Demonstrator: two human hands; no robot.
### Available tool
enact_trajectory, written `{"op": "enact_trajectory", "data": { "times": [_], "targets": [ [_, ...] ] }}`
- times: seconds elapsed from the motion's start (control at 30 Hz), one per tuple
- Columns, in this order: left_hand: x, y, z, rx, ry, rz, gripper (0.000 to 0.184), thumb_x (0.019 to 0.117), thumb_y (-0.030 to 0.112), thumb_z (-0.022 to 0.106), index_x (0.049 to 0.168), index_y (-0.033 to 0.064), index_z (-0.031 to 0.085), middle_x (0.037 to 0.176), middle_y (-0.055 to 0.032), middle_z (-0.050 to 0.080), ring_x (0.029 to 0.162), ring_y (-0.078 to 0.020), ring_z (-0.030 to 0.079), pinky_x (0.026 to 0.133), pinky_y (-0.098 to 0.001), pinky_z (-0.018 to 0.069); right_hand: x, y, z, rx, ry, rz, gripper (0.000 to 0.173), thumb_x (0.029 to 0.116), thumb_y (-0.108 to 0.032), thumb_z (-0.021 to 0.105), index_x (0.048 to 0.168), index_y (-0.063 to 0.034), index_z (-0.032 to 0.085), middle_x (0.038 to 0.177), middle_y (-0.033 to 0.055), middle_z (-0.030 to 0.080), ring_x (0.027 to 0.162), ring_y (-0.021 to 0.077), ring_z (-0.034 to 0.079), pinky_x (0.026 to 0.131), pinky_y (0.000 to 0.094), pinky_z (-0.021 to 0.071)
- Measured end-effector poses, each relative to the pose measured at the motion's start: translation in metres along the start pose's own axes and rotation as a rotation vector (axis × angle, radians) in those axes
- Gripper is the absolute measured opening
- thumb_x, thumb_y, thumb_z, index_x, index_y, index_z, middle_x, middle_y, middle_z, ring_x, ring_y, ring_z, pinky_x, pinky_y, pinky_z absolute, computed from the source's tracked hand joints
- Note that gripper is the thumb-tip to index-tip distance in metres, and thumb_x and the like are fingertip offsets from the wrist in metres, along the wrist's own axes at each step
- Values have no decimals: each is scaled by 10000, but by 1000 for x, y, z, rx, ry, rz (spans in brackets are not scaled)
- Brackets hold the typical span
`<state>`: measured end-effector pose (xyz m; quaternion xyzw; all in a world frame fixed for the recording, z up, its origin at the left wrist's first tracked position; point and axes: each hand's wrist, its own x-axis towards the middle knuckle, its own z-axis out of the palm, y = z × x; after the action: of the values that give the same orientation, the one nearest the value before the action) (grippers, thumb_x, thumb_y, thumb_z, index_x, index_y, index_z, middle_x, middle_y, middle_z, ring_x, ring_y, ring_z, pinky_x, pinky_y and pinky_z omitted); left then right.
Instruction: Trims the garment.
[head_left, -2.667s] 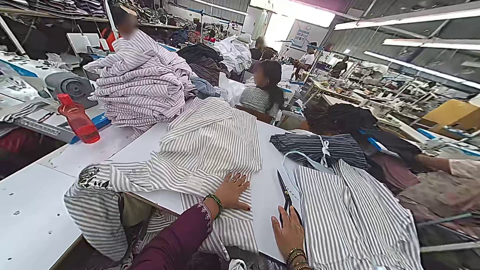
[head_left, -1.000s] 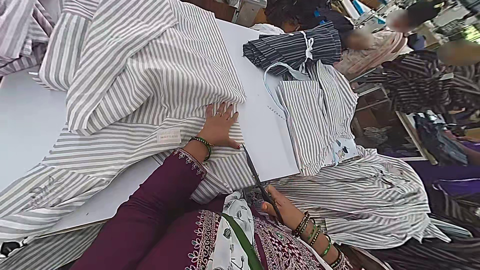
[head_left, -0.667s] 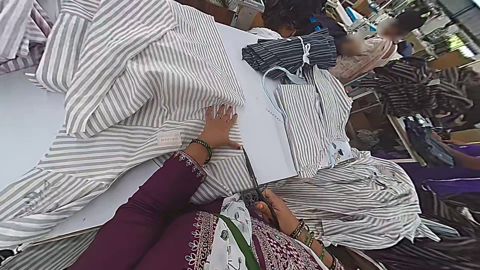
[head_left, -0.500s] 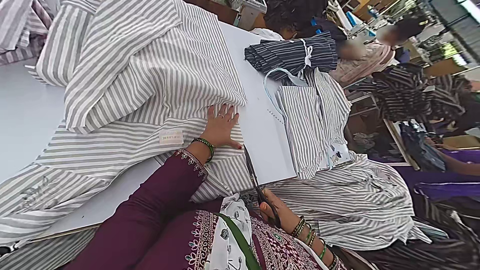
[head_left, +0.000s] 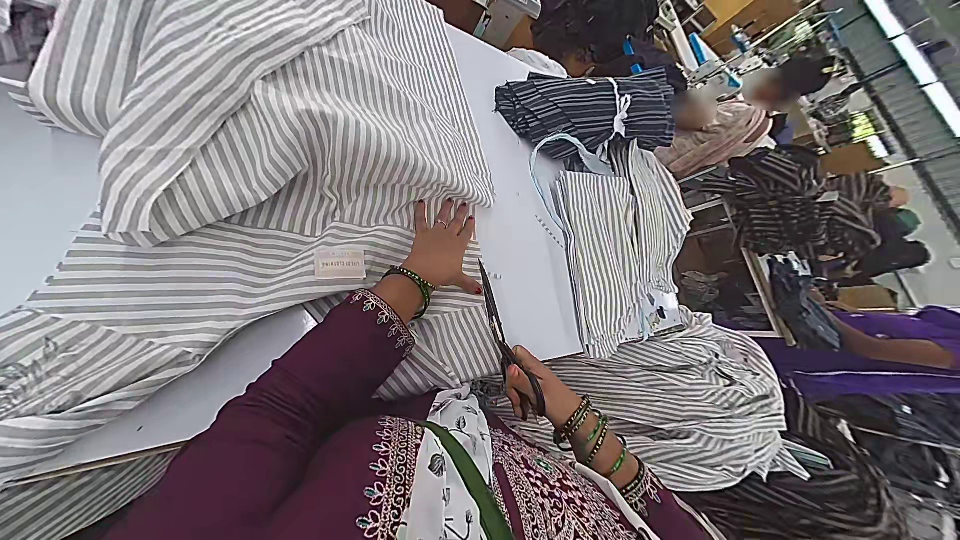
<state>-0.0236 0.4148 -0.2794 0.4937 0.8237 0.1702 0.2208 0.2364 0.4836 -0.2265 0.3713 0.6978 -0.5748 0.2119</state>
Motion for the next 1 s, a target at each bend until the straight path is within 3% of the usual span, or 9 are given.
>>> {"op": "enact_trajectory", "data": {
  "times": [0.07, 0.1, 0.27, 0.4, 0.57, 0.77, 0.9, 1.0],
  "targets": [
    [-2, 2, -4, 4, -18, -11, 1269, 724, 700, 797, 1635, 46, 202, 1723, -166, 95, 1578, -442, -15, 1118, -808, -80, 1, -3, 3, 58, 45, -19, 488, 923, -559, 611, 985, -105, 443, 560, -85, 501, 450, 42, 539, 471, 201, 495],
    [-2, 2, -5, 0, -21, -14, 1272, 729, 693, 799, 1634, 36, 193, 1723, -170, 90, 1577, -445, -19, 1117, -808, -83, 1, -4, 3, 66, 48, -24, 484, 927, -560, 610, 977, -109, 443, 552, -87, 501, 444, 40, 538, 464, 197, 490],
    [-2, 3, -5, 2, -27, -25, 1299, 717, 701, 802, 1637, 35, 174, 1726, -162, 75, 1579, -435, -31, 1120, -801, -88, 10, -13, -3, 7, -33, -10, 745, 829, -778, 575, 1063, -88, 418, 633, -77, 521, 508, 52, 563, 532, 216, 525],
    [-1, 4, -6, -2, -46, -39, 1293, 725, 702, 795, 1639, 38, 166, 1731, -151, 45, 1579, -432, -52, 1118, -799, -102, 16, -17, 2, 110, 38, -48, 474, 944, -553, 582, 988, -100, 449, 557, -76, 517, 447, 51, 556, 461, 205, 506],
    [-1, 3, -7, -17, -48, -48, 1302, 719, 691, 808, 1642, 45, 157, 1729, -156, 57, 1578, -434, -57, 1117, -799, -107, 21, -23, -4, 71, -32, -24, 572, 930, -639, 545, 1041, -95, 411, 615, -75, 528, 497, 53, 568, 525, 208, 524],
    [-1, 5, -9, -20, -62, -60, 1299, 723, 673, 817, 1645, 51, 147, 1730, -154, 40, 1580, -420, -74, 1118, -793, -110, 26, -31, 5, 179, 30, -59, 364, 1017, -445, 516, 979, -93, 436, 558, -61, 526, 452, 64, 576, 474, 212, 533],
    [-1, 4, -12, -9, -68, -58, 1299, 724, 690, 804, 1646, 56, 144, 1730, -153, 43, 1581, -415, -80, 1120, -791, -108, 31, -31, 3, 162, -22, -28, 452, 1006, -538, 469, 1035, -90, 414, 600, -57, 533, 490, 69, 579, 516, 213, 532],
    [-1, 4, -12, -3, -73, -58, 1299, 726, 692, 802, 1646, 54, 144, 1732, -147, 44, 1579, -429, -69, 1123, -792, -109, 33, -34, 11, 241, 49, -71, 298, 1056, -369, 455, 982, -81, 433, 556, -54, 523, 448, 63, 571, 475, 203, 531]
  ]
}}
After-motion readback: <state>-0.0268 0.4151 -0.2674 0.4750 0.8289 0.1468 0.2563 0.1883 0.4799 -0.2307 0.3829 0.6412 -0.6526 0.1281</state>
